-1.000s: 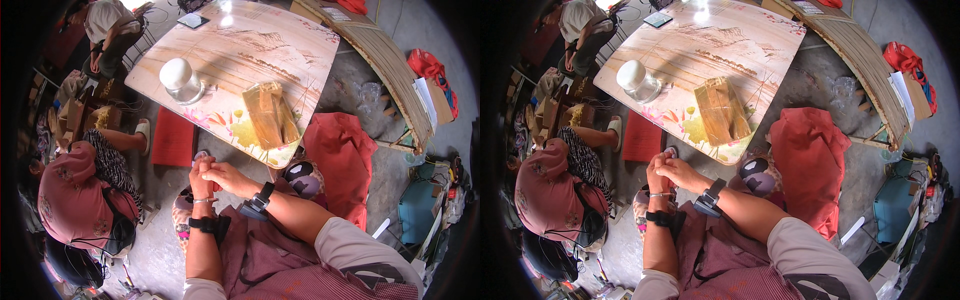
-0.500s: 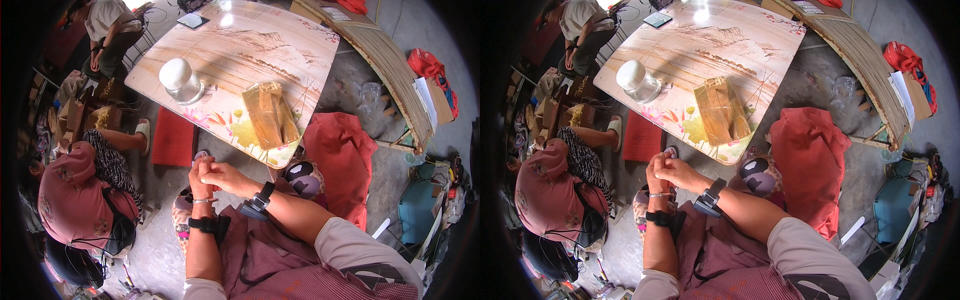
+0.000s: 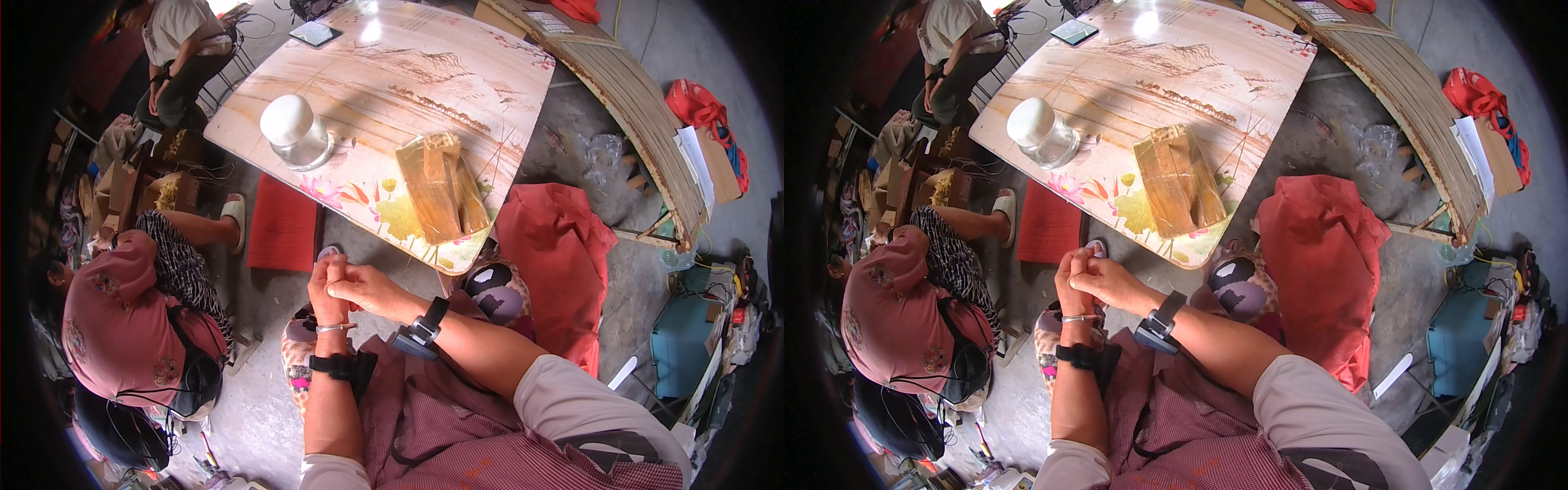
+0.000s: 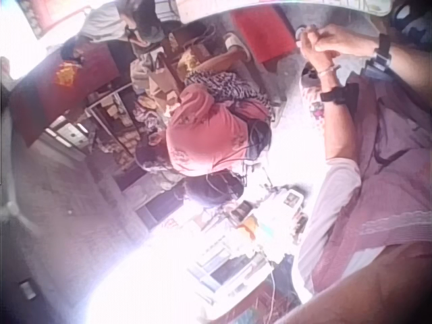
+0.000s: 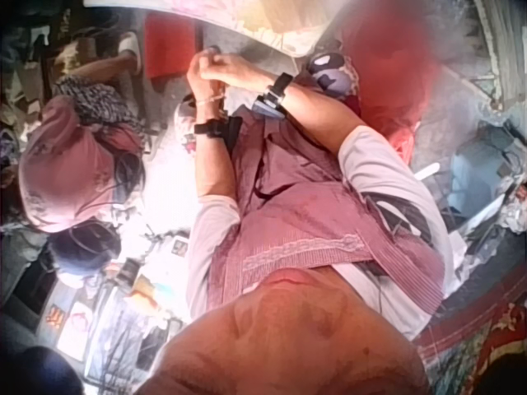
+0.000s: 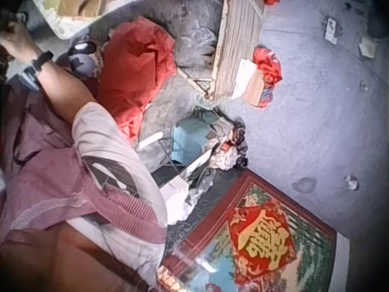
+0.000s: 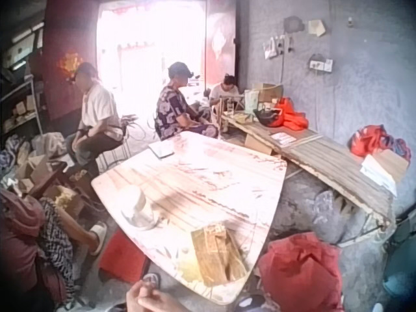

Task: Assembling and wrapping small items in a shared workshop environment.

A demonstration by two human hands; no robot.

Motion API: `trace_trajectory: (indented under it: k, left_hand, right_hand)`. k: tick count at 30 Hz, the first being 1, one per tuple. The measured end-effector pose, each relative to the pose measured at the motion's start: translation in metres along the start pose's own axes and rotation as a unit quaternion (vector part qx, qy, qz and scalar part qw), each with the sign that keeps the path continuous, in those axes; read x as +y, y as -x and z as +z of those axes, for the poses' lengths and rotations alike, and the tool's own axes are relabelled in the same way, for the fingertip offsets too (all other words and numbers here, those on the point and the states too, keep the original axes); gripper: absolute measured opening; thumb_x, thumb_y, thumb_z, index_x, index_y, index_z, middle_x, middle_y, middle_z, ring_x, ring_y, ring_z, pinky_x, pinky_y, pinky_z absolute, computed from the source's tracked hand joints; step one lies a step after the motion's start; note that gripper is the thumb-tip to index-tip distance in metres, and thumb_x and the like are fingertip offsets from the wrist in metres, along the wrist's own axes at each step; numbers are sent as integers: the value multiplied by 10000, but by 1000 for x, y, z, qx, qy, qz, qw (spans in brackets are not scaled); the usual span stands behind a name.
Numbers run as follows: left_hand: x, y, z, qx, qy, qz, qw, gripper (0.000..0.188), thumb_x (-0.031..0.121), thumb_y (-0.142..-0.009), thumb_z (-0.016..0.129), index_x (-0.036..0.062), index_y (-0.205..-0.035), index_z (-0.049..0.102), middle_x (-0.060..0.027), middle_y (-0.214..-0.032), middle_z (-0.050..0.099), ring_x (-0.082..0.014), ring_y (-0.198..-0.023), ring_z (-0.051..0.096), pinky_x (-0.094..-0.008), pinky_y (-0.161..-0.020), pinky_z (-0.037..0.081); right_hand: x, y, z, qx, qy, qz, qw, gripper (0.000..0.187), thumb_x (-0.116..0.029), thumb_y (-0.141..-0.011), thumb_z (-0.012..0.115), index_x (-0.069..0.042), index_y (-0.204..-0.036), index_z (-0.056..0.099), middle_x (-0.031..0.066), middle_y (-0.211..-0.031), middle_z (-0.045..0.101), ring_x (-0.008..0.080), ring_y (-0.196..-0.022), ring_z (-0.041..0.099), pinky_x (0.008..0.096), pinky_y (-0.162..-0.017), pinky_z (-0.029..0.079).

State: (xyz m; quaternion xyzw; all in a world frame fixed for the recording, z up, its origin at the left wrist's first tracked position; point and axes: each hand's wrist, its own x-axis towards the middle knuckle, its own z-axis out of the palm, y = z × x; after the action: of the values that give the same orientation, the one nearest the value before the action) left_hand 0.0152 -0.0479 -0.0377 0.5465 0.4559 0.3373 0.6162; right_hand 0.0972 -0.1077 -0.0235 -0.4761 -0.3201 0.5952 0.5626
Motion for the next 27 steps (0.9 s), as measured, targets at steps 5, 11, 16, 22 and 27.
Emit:
trace_trajectory:
  k: [5, 11, 16, 22, 27]
  left_hand:
    - [0, 0, -1, 2, 9, 19, 1000, 230, 209, -813, 508, -18, -832, 540, -43, -755, 573, -98, -677, 515, -206, -619, 416]
    - [-6, -3, -1, 15, 19, 31, 999, 227, 203, -810, 518, -23, -833, 530, -59, -757, 577, -103, -693, 528, -209, -617, 427]
    - [-5, -4, 0, 25, 3, 20, 999, 204, 186, -806, 526, -18, -824, 529, -62, -761, 578, -105, -689, 533, -213, -608, 433]
    - [-3, -2, 1, 20, 8, 29, 999, 210, 187, -812, 509, -20, -826, 536, -49, -754, 575, -103, -677, 530, -204, -603, 430]
    - [-4, -3, 0, 10, 26, 29, 999, 218, 190, -817, 486, -21, -834, 537, -53, -764, 574, -106, -684, 531, -211, -609, 433]
  right_hand:
    - [-9, 4, 0, 7, 48, -7, 999, 282, -287, -765, 509, -10, -797, 545, 8, -632, 516, 73, -558, 470, 218, -474, 371]
    - [-6, 3, 0, 22, 76, -6, 997, 317, -316, -749, 521, -3, -793, 552, 27, -622, 535, 98, -546, 490, 237, -472, 385]
    - [4, -1, -2, 45, 99, -14, 994, 355, -336, -733, 535, 14, -794, 553, 37, -622, 538, 110, -554, 497, 244, -484, 394]
    - [-5, 3, -1, 30, 68, -18, 997, 347, -310, -721, 565, 28, -799, 544, 38, -653, 542, 97, -598, 499, 232, -520, 401]
    - [1, 0, -1, 9, -18, -18, 1000, 279, -250, -724, 591, 11, -815, 548, 20, -696, 543, 70, -618, 486, 210, -518, 393]
